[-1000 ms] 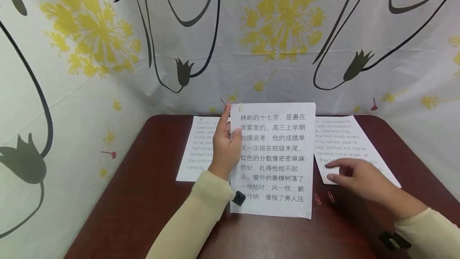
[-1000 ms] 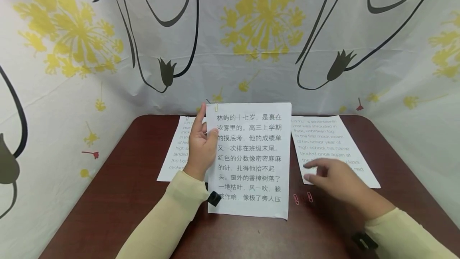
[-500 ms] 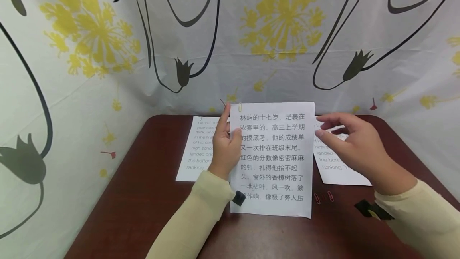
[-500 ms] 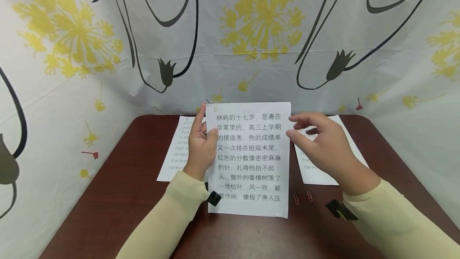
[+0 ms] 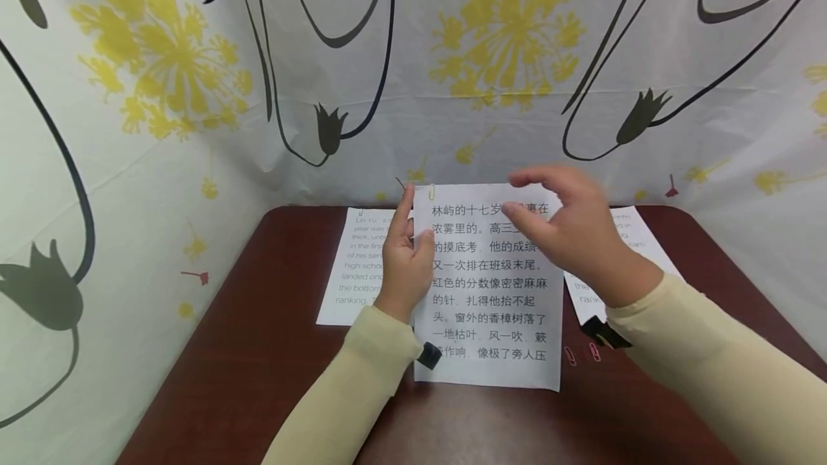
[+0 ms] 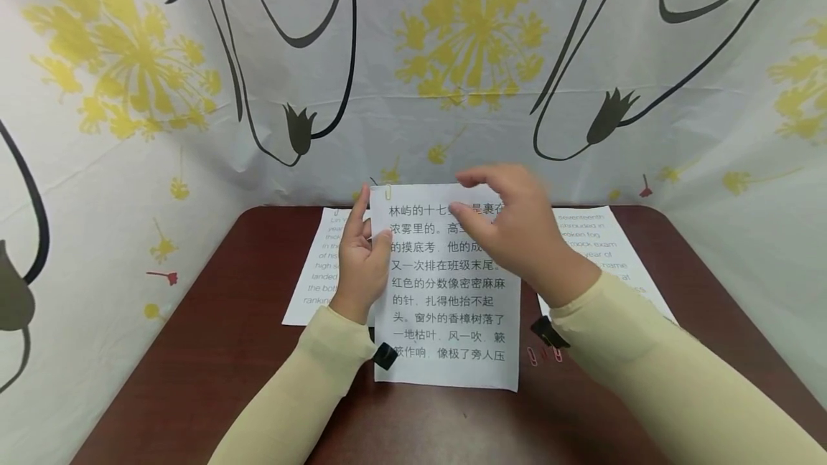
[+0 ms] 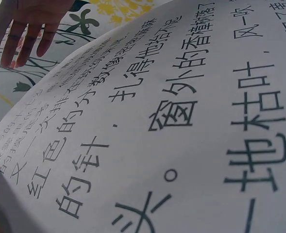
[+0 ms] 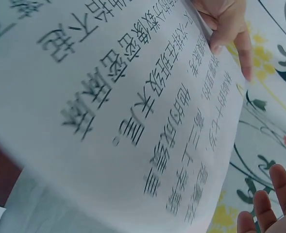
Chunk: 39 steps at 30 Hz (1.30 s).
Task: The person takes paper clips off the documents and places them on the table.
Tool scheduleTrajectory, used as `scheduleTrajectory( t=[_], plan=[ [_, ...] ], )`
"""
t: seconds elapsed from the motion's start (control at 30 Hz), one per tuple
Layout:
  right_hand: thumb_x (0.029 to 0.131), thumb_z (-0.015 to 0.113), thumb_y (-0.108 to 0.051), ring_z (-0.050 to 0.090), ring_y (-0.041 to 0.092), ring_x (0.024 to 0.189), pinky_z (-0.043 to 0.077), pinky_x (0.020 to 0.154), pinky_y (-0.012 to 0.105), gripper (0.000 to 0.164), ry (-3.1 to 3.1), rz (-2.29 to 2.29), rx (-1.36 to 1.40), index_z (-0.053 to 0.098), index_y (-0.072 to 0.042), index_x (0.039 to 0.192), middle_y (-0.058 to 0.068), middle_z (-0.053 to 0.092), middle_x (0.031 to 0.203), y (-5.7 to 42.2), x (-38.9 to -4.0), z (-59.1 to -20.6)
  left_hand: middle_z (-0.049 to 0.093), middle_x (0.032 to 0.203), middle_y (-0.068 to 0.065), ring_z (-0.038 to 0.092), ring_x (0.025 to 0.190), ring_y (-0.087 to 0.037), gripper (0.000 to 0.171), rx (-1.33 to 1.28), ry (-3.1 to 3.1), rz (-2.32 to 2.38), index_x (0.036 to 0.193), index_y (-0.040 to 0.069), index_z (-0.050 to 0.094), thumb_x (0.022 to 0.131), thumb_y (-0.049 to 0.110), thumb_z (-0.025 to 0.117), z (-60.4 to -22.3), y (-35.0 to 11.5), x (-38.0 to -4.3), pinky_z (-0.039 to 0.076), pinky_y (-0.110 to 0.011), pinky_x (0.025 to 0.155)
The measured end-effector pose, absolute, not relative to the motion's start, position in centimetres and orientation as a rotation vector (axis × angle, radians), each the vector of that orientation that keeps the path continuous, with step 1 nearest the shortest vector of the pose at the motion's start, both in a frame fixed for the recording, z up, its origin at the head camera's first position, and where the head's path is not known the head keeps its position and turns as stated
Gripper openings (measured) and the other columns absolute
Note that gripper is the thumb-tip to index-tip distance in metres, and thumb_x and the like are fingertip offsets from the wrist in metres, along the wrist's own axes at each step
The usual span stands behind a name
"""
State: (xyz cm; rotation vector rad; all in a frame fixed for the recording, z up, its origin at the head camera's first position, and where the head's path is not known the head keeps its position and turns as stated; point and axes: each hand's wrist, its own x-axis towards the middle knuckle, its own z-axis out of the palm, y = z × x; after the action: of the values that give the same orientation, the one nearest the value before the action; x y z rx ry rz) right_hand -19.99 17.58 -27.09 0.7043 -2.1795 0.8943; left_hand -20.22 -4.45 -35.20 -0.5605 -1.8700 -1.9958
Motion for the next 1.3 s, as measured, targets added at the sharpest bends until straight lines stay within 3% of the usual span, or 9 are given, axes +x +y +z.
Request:
scheduleTrajectory(
  t=[0.1,0.37,0.8,1.3],
  plan=[
    [0.078,0.080,-0.016,0.058,0.025,0.105,0.042,0.090,0.042,0.036,-2.161,0.848,0.768,0.070,-0.008,0.111,0.006,0.068,0.107,16.5,-20.6,-27.0,0.068,0.105,-0.015,0.063,0.059,-0.040,0.075,-0.573,-1.866,-1.999,0.152,0.043,0.021,0.098,-0.004,0.042,-35.2,-4.5,-20.2,0.043,-0.024,0.040],
    [0.080,0.079,-0.025,0.055,0.025,0.112,0.039,0.100,0.043,0.036,-2.168,0.748,0.847,0.070,-0.009,0.111,0.005,0.068,0.113,14.4,-22.3,-26.8,0.068,0.107,-0.014,0.066,0.064,-0.039,0.074,-0.610,-1.861,-2.024,0.152,0.043,0.019,0.098,-0.003,0.041,-35.4,-4.6,-20.4,0.045,-0.026,0.041],
    [0.081,0.078,-0.030,0.056,0.026,0.108,0.042,0.096,0.042,0.037,-2.244,0.655,0.904,0.070,-0.010,0.111,0.006,0.068,0.113,12.0,-23.7,-26.9,0.066,0.109,-0.016,0.067,0.068,-0.038,0.074,-0.626,-1.838,-2.000,0.153,0.041,0.020,0.098,-0.004,0.042,-35.6,-4.5,-20.4,0.044,-0.025,0.043],
    [0.082,0.078,-0.025,0.063,0.023,0.099,0.048,0.089,0.042,0.031,-2.295,0.623,0.896,0.071,-0.011,0.108,0.002,0.071,0.106,10.7,-24.2,-27.0,0.065,0.101,-0.021,0.062,0.062,-0.040,0.075,-0.649,-1.818,-1.979,0.153,0.037,0.021,0.096,-0.007,0.042,-35.5,-4.4,-20.4,0.043,-0.023,0.044]
  ],
)
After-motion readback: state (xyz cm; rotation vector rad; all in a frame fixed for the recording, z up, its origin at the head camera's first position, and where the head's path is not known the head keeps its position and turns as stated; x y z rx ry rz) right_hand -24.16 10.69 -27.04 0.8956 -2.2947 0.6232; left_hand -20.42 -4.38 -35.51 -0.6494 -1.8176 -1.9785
